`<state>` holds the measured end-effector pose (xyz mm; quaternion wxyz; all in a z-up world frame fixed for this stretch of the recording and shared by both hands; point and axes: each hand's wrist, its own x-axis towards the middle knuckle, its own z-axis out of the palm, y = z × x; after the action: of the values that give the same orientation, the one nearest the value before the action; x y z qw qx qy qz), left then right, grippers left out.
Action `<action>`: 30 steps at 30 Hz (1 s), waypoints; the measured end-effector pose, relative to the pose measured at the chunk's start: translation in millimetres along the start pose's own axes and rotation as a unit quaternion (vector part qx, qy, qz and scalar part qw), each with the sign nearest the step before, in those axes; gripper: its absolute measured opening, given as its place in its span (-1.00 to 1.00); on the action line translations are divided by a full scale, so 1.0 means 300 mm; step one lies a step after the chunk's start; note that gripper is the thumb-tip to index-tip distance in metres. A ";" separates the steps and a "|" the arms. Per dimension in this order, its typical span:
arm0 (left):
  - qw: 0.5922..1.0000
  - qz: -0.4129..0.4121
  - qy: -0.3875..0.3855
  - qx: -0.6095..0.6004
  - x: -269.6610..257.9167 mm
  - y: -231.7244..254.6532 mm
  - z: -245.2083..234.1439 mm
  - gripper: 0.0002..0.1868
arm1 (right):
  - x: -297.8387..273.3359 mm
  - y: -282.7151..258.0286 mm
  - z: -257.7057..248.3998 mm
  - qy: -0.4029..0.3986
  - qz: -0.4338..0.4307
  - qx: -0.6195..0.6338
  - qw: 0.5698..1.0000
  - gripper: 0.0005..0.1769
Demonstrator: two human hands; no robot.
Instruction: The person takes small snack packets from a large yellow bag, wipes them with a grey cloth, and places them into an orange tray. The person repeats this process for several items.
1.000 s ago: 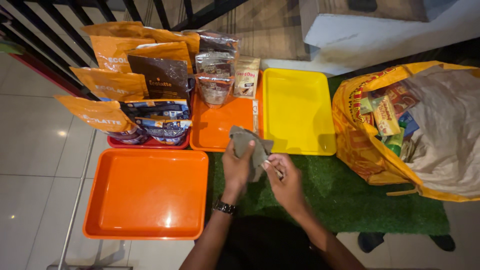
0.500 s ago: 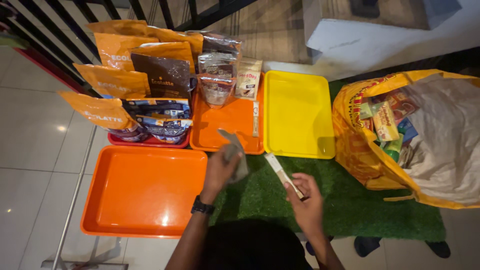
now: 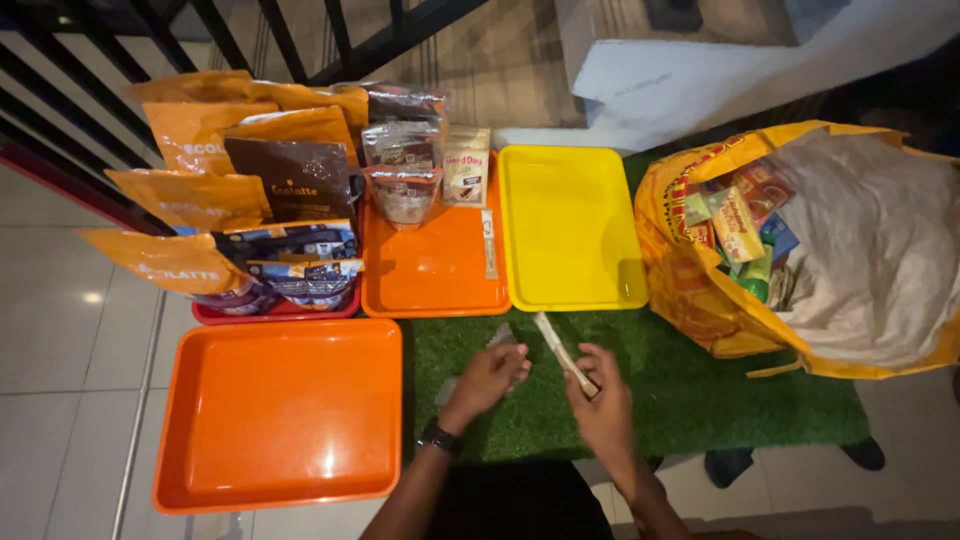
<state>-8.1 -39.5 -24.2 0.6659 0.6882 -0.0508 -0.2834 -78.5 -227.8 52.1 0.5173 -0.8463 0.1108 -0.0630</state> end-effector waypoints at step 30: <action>0.955 0.117 0.071 -0.262 -0.076 0.206 -0.188 -0.71 | 0.021 -0.114 0.146 -0.178 0.049 0.125 0.975 -0.56</action>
<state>17.7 14.1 38.9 0.8529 0.4976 -0.0074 -0.1577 -58.5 -176.6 62.4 0.6328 -0.7661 0.0493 0.1009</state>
